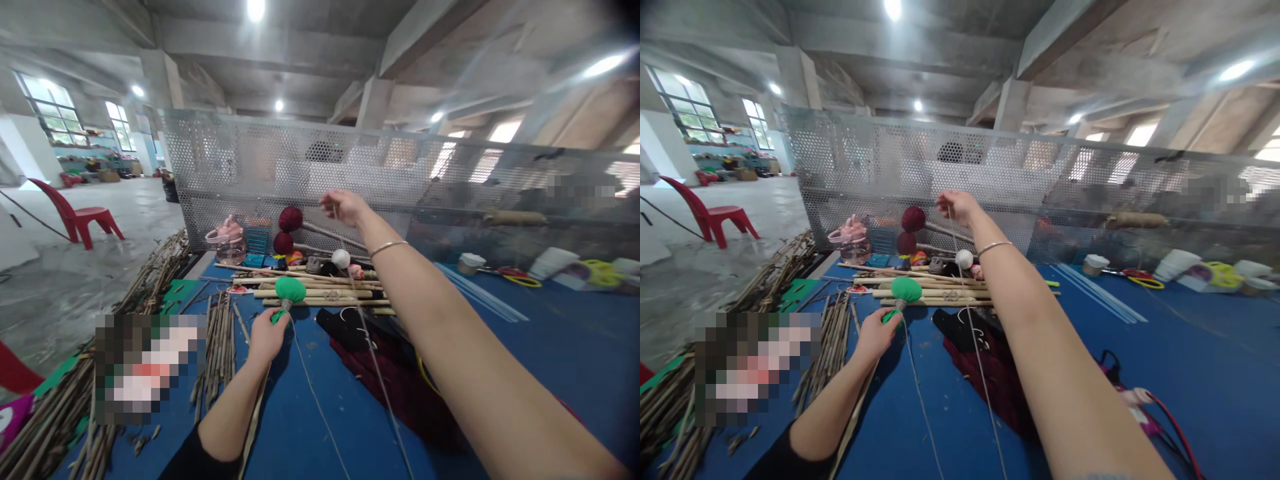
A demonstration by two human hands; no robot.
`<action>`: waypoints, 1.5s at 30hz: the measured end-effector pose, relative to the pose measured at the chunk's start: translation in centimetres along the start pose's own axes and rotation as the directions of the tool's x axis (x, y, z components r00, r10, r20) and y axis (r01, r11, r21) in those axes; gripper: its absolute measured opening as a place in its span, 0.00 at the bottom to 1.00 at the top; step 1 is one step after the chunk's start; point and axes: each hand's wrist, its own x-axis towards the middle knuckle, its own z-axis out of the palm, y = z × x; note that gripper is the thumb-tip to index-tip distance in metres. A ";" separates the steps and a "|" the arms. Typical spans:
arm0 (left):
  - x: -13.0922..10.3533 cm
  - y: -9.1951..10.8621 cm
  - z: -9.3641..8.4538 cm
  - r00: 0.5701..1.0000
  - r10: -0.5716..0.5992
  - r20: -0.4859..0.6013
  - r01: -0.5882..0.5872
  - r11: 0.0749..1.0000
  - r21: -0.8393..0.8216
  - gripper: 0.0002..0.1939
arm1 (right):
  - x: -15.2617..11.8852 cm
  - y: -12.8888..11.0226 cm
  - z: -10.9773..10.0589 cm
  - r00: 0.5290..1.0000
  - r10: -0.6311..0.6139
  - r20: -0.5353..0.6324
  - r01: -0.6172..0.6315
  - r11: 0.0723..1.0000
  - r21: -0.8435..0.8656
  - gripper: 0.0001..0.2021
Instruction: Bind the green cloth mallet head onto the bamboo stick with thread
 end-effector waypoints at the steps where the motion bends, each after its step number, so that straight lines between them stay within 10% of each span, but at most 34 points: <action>1: 0.0 -0.1 0.0 1.000 -0.001 0.001 0.001 1.000 0.001 0.17 | -0.4 -0.8 -0.4 0.999 -0.037 0.020 0.036 0.997 0.066 0.10; 7: 0.1 -0.3 0.0 1.000 0.019 0.001 -0.019 1.000 0.004 0.17 | -5.0 -3.8 -3.1 0.982 -0.158 0.105 0.138 0.974 0.179 0.09; 11: 0.1 -0.2 0.0 1.000 0.017 0.003 -0.017 1.000 0.001 0.17 | -10.3 -0.3 -3.8 0.935 0.177 0.308 -0.059 0.932 -0.358 0.12; 13: -0.1 0.0 0.1 0.999 0.030 0.023 -0.031 1.000 0.006 0.18 | -13.1 2.7 -3.1 0.948 0.298 0.114 -0.150 0.732 -0.664 0.11; 15: -0.5 0.4 0.3 0.996 0.057 0.062 -0.058 0.998 0.024 0.19 | -16.0 5.6 -1.3 0.988 0.141 -0.067 -0.142 0.639 -0.756 0.11; 19: -2.2 2.0 1.0 0.979 0.173 0.107 -0.185 0.976 0.113 0.19 | -20.6 9.6 3.9 0.940 0.319 0.116 -0.289 0.931 -0.222 0.16; 22: -3.5 3.6 1.5 0.940 0.320 0.117 -0.337 0.922 0.192 0.16 | -22.5 10.4 6.6 0.825 0.362 0.433 -0.502 0.823 0.268 0.17; 25: -4.2 4.5 1.8 0.893 0.427 0.141 -0.450 0.850 0.273 0.14 | -23.1 10.1 6.7 0.773 0.296 0.562 -0.555 0.744 0.372 0.15; 34: -4.1 5.9 2.5 0.912 0.385 0.139 -0.404 0.902 0.153 0.15 | -23.5 9.5 5.4 0.929 0.302 0.215 -0.366 0.839 0.404 0.12; 40: -4.0 5.7 2.6 0.982 0.125 0.141 -0.118 0.991 -0.056 0.19 | -23.2 10.8 5.8 0.954 0.260 0.153 -0.301 0.852 0.428 0.15; 45: -4.2 4.9 2.6 0.950 -0.039 0.308 0.144 0.934 -0.326 0.21 | -23.1 12.1 6.3 0.944 0.260 0.206 -0.327 0.825 0.460 0.16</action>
